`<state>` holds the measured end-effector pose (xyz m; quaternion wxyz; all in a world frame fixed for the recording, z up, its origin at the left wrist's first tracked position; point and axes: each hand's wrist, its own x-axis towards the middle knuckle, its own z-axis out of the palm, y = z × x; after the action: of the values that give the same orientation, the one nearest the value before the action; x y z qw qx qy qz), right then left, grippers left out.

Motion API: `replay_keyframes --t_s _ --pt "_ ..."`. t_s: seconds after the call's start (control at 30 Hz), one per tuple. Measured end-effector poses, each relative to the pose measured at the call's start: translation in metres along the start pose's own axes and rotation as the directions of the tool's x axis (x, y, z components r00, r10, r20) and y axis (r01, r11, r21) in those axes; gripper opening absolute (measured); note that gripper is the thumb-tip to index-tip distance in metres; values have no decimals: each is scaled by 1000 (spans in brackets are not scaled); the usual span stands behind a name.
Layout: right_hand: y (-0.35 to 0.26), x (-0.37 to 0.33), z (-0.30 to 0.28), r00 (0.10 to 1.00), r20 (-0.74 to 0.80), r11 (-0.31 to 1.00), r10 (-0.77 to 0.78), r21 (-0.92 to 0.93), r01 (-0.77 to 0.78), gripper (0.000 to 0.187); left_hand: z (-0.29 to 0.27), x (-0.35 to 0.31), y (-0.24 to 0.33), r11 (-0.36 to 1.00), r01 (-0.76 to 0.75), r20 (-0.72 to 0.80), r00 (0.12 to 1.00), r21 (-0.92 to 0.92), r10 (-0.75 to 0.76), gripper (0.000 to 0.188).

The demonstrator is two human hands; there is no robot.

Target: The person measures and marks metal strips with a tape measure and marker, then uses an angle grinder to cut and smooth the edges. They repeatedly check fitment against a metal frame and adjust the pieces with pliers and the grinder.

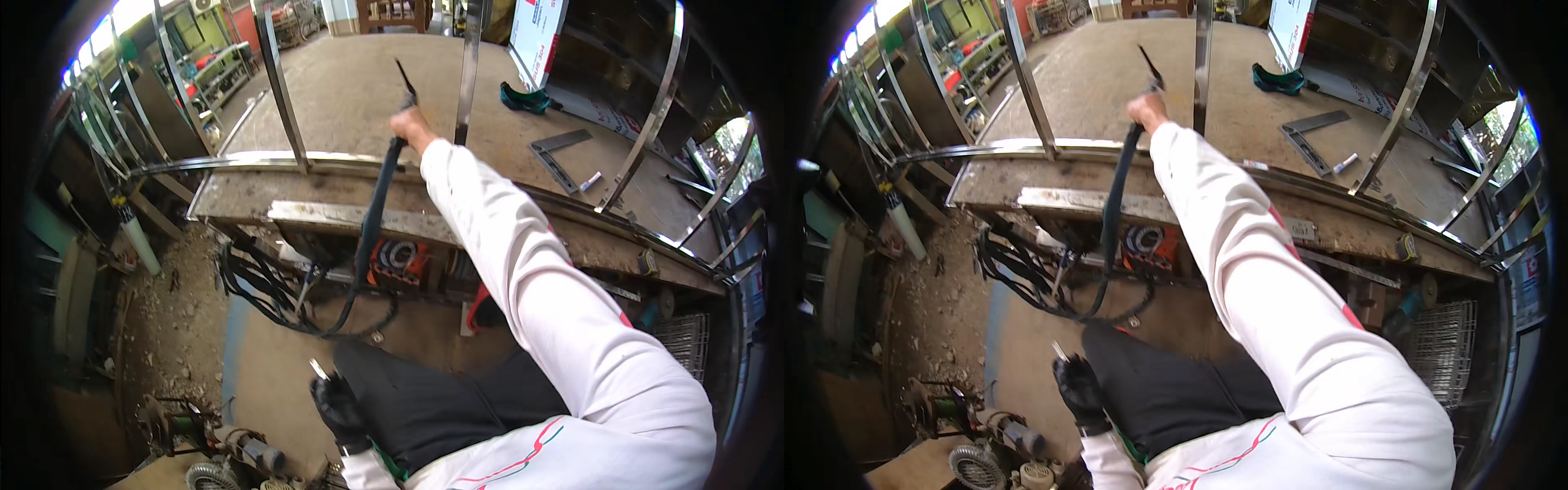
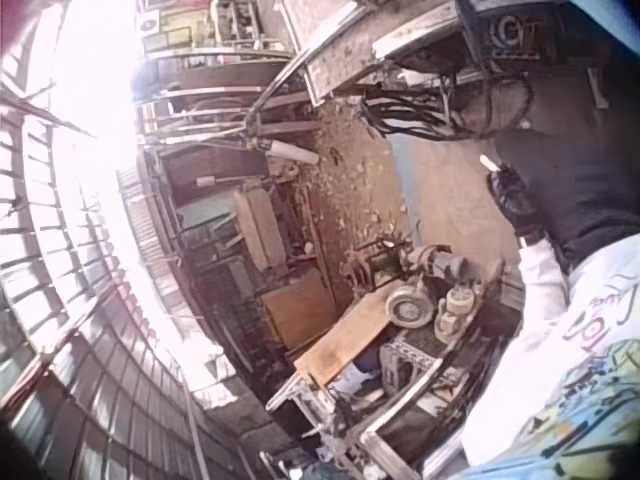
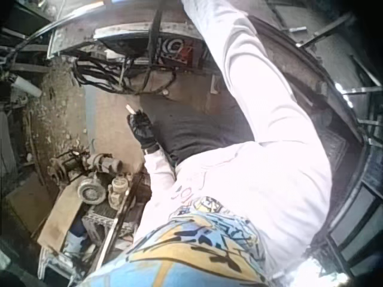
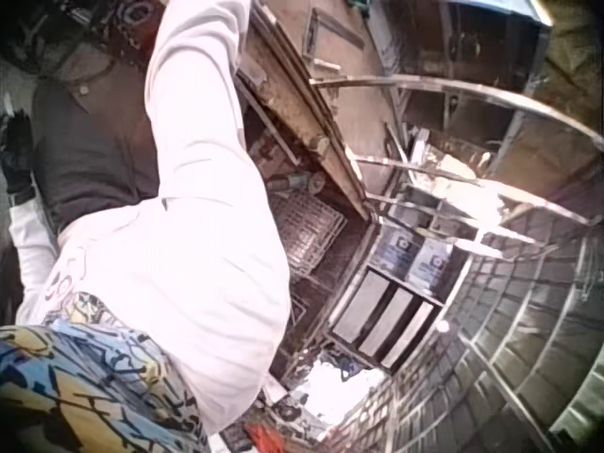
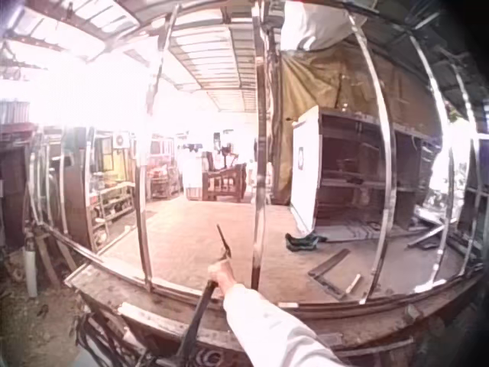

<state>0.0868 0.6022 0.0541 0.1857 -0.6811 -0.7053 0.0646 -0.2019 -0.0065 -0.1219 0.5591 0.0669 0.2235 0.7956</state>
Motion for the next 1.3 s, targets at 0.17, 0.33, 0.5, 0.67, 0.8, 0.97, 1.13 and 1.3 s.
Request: replay_keyframes --t_s 0.17,0.33,0.5,0.67,0.8,0.97,1.13,1.3 --pt "-88 -110 -8 860 41 756 508 457 -468 89 21 -42 21 990 -65 -58 996 127 73 21" --pt "-82 -231 -22 903 -418 880 98 460 118 71 58 -33 -10 926 -13 -150 986 377 75 20" --pt "-56 -385 -50 962 -272 676 12 711 193 34 88 4 -30 687 -94 23 993 720 112 19" --pt "-7 -489 -88 955 293 351 52 890 -292 17 189 9 -67 425 -289 270 957 858 106 28" --pt "3 -522 -139 929 315 114 192 933 -340 28 250 -12 -91 31 -772 772 635 635 28 31" --pt "21 -546 -170 924 291 115 247 938 -326 26 259 -45 -111 -17 -875 874 484 484 -36 33" --pt "38 -568 -177 932 296 28 210 951 -308 25 264 -67 -105 330 -517 606 741 790 -290 39" --pt "44 -580 -182 919 373 -89 125 927 -364 30 267 -81 -94 536 -100 403 777 838 -483 38"
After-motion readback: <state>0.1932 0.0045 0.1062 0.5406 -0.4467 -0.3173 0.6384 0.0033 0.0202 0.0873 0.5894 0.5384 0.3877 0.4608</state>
